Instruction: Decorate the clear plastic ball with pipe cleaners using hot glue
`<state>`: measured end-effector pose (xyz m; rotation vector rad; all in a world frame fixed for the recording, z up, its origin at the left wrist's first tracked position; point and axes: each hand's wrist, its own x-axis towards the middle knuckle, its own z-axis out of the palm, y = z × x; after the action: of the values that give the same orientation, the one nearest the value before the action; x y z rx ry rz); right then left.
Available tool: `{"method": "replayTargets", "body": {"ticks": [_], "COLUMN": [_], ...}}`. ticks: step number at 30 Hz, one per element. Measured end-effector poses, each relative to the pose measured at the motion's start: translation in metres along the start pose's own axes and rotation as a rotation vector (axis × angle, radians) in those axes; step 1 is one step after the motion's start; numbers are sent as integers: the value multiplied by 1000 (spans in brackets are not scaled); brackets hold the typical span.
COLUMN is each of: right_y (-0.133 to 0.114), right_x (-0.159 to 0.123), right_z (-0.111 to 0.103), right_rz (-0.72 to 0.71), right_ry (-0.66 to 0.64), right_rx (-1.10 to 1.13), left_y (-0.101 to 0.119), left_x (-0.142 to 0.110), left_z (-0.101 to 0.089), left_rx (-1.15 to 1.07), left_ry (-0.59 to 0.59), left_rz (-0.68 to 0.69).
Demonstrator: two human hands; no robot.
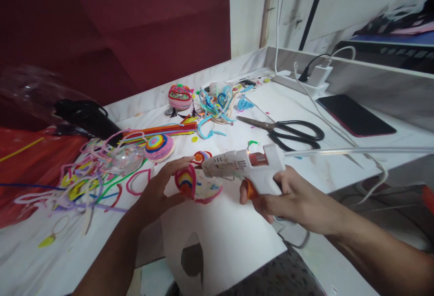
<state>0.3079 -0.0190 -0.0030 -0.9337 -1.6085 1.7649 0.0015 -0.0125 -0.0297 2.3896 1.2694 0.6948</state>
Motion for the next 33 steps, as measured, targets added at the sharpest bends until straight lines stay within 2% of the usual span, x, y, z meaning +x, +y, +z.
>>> {"method": "replayTargets", "body": {"ticks": [13, 20, 33], "right_y": [-6, 2, 4], "right_x": [-4, -5, -12], "right_z": [2, 0, 1], "right_rz": [-2, -18, 44], "right_ry": [23, 19, 28], "right_rx": [1, -27, -47], "left_y": [-1, 0, -1], "left_x": [-1, -1, 0], "left_z": [-1, -1, -1], "left_rx": [-27, -41, -48], "left_ry": [3, 9, -1], "left_rz": [13, 5, -18]}}
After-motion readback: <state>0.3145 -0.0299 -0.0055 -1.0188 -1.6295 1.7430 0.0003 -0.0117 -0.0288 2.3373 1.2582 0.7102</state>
